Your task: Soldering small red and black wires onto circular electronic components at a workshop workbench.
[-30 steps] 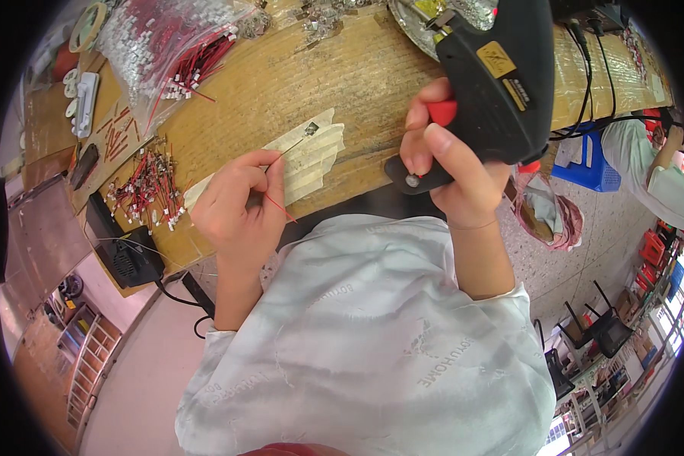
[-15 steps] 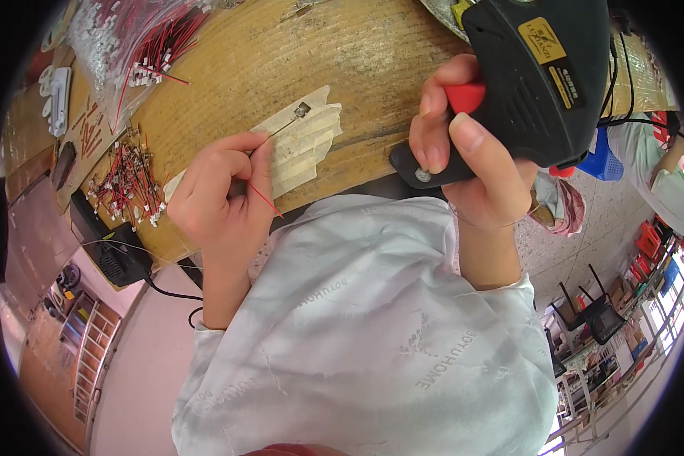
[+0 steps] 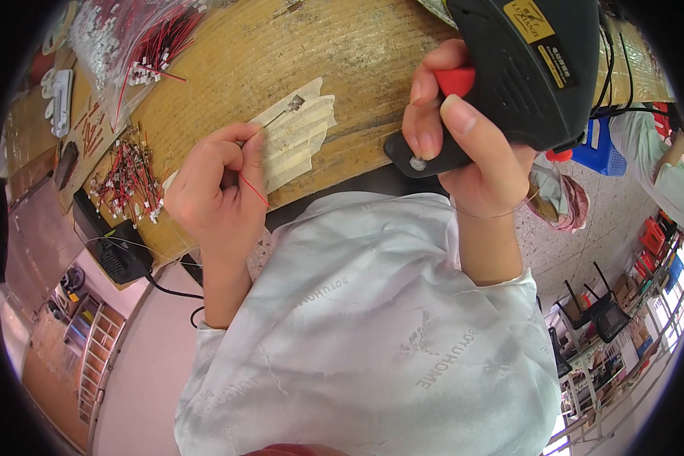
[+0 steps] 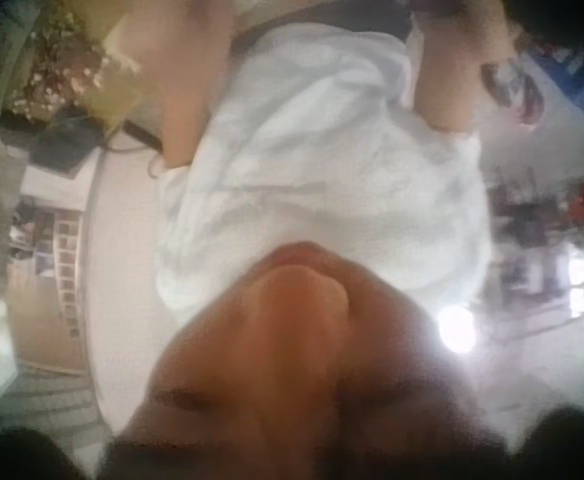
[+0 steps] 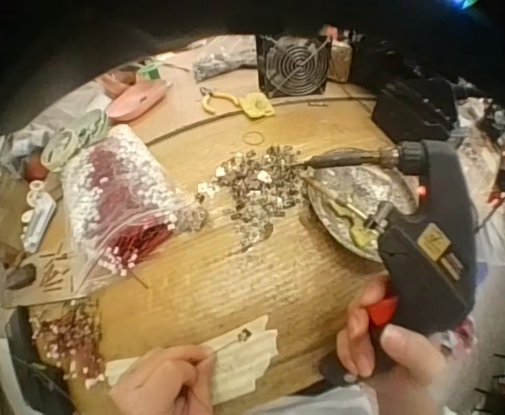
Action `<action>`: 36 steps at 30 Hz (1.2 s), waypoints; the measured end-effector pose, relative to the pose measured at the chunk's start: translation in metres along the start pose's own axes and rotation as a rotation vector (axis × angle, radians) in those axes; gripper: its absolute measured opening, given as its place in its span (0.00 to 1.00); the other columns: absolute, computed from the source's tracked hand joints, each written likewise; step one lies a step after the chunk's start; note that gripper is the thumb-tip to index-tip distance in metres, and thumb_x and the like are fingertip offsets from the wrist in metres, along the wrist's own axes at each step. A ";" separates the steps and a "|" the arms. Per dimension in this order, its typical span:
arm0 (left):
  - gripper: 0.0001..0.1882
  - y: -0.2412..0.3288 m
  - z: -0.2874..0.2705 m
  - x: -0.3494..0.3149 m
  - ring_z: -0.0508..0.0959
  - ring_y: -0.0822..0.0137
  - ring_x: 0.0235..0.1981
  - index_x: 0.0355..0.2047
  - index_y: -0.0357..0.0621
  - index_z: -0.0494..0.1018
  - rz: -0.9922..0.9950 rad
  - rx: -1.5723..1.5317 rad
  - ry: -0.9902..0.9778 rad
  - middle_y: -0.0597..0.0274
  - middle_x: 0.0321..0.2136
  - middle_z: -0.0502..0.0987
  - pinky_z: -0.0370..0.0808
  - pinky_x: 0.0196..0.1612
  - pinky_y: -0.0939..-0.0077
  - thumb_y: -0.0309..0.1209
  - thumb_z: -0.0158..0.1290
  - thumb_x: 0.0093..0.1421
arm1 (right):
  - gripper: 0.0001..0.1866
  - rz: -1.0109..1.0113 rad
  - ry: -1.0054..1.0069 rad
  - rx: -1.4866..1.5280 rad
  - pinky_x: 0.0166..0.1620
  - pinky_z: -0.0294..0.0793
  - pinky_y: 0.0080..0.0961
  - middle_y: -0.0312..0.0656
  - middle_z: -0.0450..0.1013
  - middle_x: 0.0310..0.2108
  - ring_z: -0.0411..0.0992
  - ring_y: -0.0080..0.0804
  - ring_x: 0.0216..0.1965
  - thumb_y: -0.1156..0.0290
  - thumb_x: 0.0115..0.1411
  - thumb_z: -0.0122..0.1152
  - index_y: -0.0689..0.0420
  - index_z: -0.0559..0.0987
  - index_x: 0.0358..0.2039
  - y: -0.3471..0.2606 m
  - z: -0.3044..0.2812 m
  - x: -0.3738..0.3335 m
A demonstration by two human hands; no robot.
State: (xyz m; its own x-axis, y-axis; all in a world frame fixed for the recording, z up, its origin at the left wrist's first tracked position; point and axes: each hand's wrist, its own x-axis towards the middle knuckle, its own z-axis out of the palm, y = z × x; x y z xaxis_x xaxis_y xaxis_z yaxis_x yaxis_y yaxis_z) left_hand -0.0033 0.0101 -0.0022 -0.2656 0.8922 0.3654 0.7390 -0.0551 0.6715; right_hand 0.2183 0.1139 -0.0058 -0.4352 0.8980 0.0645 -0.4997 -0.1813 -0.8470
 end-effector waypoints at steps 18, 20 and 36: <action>0.08 -0.003 0.001 0.000 0.75 0.59 0.21 0.25 0.38 0.74 0.011 -0.009 -0.011 0.58 0.27 0.80 0.72 0.25 0.72 0.16 0.62 0.50 | 0.25 -0.004 -0.011 0.005 0.29 0.67 0.20 0.52 0.69 0.42 0.65 0.20 0.24 0.71 0.62 0.51 0.73 0.68 0.57 0.002 -0.003 0.001; 0.08 -0.002 0.001 0.000 0.75 0.59 0.21 0.25 0.38 0.74 0.017 0.002 -0.015 0.58 0.27 0.80 0.72 0.25 0.72 0.16 0.62 0.50 | 0.25 -0.012 -0.025 0.013 0.30 0.67 0.20 0.53 0.69 0.42 0.65 0.20 0.24 0.71 0.62 0.50 0.73 0.67 0.57 0.002 -0.004 0.000; 0.08 -0.004 0.004 0.000 0.76 0.57 0.21 0.26 0.38 0.74 0.050 0.012 0.031 0.56 0.26 0.80 0.74 0.26 0.70 0.16 0.63 0.51 | 0.26 0.004 -0.014 0.045 0.31 0.68 0.20 0.53 0.70 0.43 0.65 0.20 0.25 0.71 0.62 0.51 0.73 0.67 0.58 0.002 -0.004 0.002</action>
State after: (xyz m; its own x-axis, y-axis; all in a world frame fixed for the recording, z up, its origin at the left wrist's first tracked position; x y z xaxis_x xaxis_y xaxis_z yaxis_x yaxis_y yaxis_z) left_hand -0.0043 0.0120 -0.0075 -0.2468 0.8743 0.4179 0.7589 -0.0938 0.6444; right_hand 0.2197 0.1166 -0.0095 -0.4473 0.8917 0.0690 -0.5314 -0.2029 -0.8225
